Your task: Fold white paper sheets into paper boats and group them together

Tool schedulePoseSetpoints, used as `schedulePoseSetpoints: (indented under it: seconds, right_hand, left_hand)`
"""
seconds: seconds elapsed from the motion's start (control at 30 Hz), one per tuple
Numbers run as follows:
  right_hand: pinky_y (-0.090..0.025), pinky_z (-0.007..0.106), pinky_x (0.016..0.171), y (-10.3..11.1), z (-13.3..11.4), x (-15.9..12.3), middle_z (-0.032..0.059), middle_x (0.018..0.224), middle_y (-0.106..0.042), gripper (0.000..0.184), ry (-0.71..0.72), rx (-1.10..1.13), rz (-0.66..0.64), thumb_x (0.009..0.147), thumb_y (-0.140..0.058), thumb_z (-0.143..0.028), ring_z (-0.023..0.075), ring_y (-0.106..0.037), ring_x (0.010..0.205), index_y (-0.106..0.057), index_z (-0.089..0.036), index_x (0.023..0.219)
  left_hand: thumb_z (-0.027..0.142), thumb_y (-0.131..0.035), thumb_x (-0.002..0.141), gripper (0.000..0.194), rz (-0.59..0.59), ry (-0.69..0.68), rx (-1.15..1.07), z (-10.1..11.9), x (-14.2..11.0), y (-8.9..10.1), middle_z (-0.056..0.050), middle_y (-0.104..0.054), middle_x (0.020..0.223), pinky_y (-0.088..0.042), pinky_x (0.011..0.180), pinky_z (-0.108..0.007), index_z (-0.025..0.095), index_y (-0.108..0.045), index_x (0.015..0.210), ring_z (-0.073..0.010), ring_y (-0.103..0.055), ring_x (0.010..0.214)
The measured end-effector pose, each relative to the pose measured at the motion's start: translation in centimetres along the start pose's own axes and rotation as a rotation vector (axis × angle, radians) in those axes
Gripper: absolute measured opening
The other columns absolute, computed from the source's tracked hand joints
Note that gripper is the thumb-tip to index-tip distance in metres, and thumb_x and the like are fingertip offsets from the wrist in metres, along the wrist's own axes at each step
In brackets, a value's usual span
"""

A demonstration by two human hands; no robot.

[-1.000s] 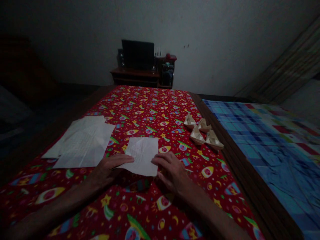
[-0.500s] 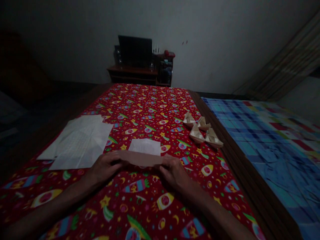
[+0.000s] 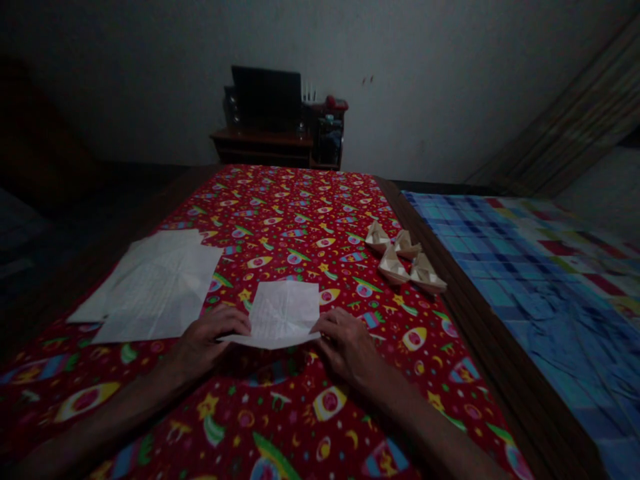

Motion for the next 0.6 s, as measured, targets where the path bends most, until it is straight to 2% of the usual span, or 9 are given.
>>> schedulePoseSetpoints:
  seconds: [0.17, 0.33, 0.47, 0.6]
  right_hand:
    - [-0.043, 0.025, 0.061, -0.3, -0.2, -0.1, 0.0053, 0.081, -0.062, 0.016, 0.007, -0.008, -0.046, 0.082, -0.052, -0.017, 0.0168, -0.057, 0.075, -0.067, -0.022, 0.084]
    - [-0.037, 0.025, 0.056, -0.5, 0.9, 0.2, 0.0030, 0.068, -0.058, 0.023, -0.160, -0.139, -0.034, 0.088, -0.048, -0.026, 0.0150, -0.053, 0.063, -0.062, -0.019, 0.070]
    - [-0.032, 0.025, 0.054, -0.6, 1.0, 0.8, 0.0014, 0.062, -0.056, 0.030, -0.251, -0.294, -0.005, 0.089, -0.045, -0.030, 0.0135, -0.051, 0.057, -0.055, -0.019, 0.063]
    - [-0.030, 0.025, 0.054, -0.7, 0.7, 1.2, 0.0021, 0.063, -0.058, 0.030, -0.245, -0.399, 0.000, 0.090, -0.043, -0.031, 0.0138, -0.052, 0.057, -0.054, -0.019, 0.065]
  left_hand:
    - [0.024, -0.048, 0.084, 0.020, -0.018, 0.044, 0.078, -0.3, -0.2, -0.1, -0.004, -0.064, 0.085, -0.043, 0.073, -0.030, 0.022, -0.068, 0.081, -0.0177, -0.056, 0.082]
    - [0.029, -0.052, 0.082, 0.029, 0.021, 0.184, 0.217, -0.5, 0.2, 0.0, -0.003, -0.059, 0.073, -0.043, 0.067, -0.028, 0.019, -0.059, 0.056, -0.0170, -0.054, 0.075]
    - [0.026, -0.052, 0.082, 0.024, 0.032, 0.224, 0.362, -0.2, 0.6, -0.3, -0.003, -0.058, 0.078, -0.041, 0.071, -0.032, 0.018, -0.055, 0.060, -0.0181, -0.053, 0.078]
    - [0.028, -0.049, 0.085, 0.026, 0.003, 0.228, 0.484, -0.2, 1.0, -0.6, -0.003, -0.058, 0.079, -0.039, 0.070, -0.033, 0.018, -0.053, 0.061, -0.0188, -0.053, 0.078]
Point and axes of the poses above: each hand's wrist, its own x-axis towards the middle knuckle, its own y-axis out of the back of the hand, z = x × y, the point moved 7 cm from there along x, towards the middle knuckle
